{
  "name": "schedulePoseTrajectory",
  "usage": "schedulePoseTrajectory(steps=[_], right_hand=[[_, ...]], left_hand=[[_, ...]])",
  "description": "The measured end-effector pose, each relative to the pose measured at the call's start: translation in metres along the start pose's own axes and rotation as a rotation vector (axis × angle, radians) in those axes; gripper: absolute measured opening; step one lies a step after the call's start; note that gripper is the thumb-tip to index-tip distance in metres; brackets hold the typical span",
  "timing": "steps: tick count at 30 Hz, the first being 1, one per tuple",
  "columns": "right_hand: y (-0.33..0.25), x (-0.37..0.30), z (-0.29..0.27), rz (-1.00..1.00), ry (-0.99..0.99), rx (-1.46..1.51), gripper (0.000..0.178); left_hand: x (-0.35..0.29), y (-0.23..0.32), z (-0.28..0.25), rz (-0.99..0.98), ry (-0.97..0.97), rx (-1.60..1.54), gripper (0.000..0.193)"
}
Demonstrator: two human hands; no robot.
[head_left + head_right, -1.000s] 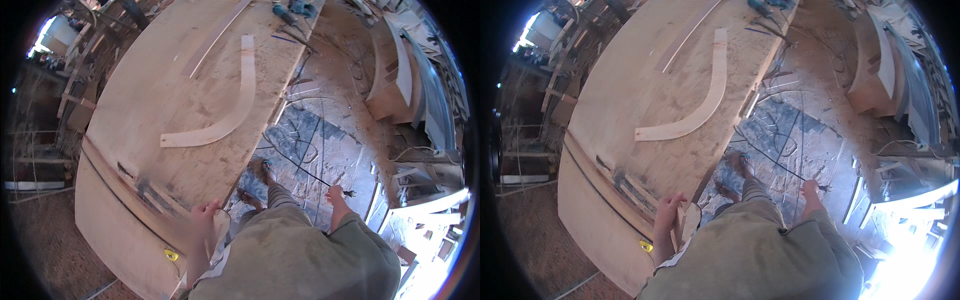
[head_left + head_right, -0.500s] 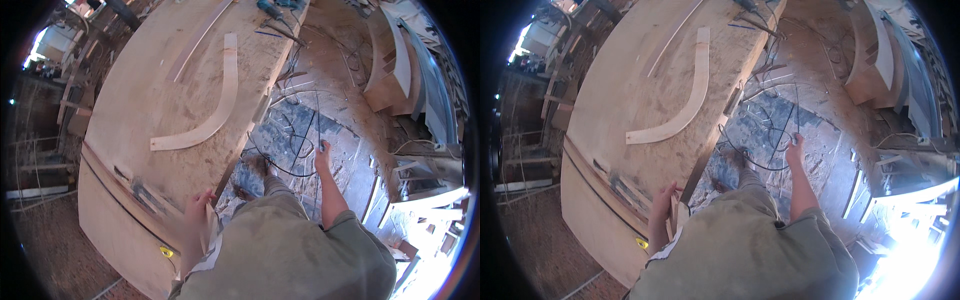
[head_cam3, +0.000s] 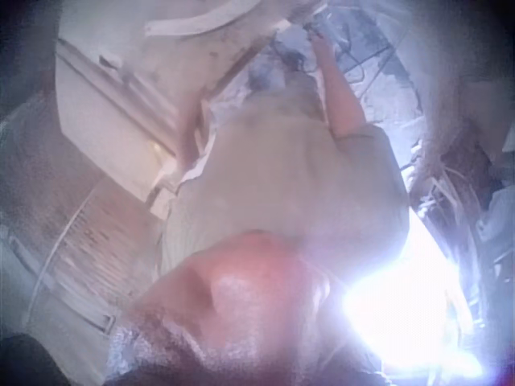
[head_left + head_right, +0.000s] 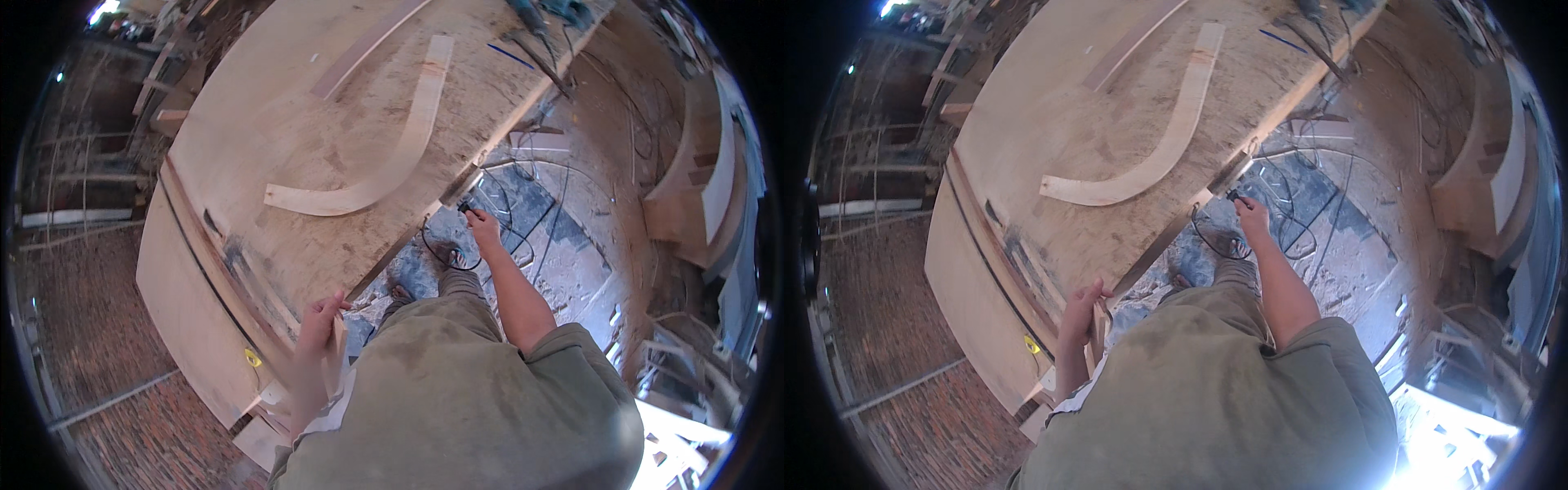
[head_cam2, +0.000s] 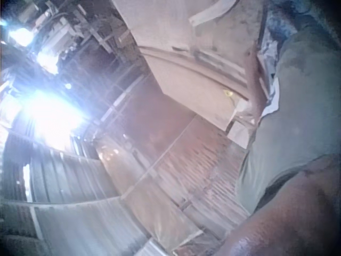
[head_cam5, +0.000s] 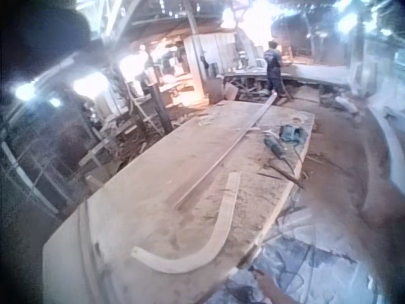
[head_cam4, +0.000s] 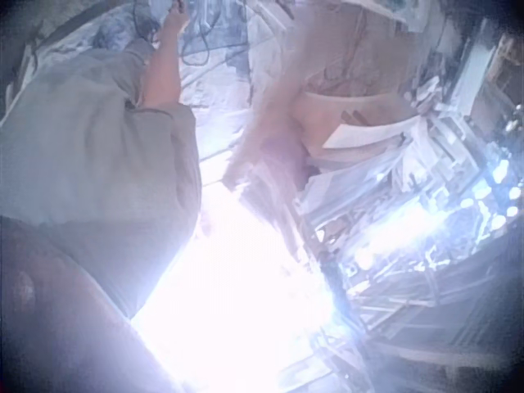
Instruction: The person walks through a cluttered workshop and approaches a large workbench. They pick up a curved wooden piece and a straight wooden strip, placing them on the bench. The person then uses a hammer to tap the pieces together, aligning them for assembly.
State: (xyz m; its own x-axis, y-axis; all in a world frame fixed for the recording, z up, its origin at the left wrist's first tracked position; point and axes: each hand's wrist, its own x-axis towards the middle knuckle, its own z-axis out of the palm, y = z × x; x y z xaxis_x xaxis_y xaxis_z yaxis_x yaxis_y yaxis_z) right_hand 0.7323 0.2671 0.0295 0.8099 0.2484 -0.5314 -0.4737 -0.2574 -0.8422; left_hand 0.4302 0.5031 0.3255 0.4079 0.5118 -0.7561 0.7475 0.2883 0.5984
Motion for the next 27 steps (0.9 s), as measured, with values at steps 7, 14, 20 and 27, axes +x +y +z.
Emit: schedulePoseTrajectory(steps=[7,14,20,27], right_hand=[[0.008,0.03,-0.007,0.335,-0.235,0.212,0.034],[0.005,0.032,-0.004,0.209,-0.215,-0.018,0.033],[-0.016,0.038,0.0,0.13,-0.296,-0.068,0.032],[-0.023,0.037,0.004,0.207,-0.273,-0.157,0.029]], left_hand=[[-0.019,-0.009,0.018,-0.072,0.151,-0.076,0.045],[-0.02,-0.013,0.031,-0.046,0.148,-0.12,0.052],[-0.013,-0.017,0.041,-0.076,0.153,-0.07,0.054],[-0.005,-0.023,0.047,-0.087,0.13,-0.045,0.053]])
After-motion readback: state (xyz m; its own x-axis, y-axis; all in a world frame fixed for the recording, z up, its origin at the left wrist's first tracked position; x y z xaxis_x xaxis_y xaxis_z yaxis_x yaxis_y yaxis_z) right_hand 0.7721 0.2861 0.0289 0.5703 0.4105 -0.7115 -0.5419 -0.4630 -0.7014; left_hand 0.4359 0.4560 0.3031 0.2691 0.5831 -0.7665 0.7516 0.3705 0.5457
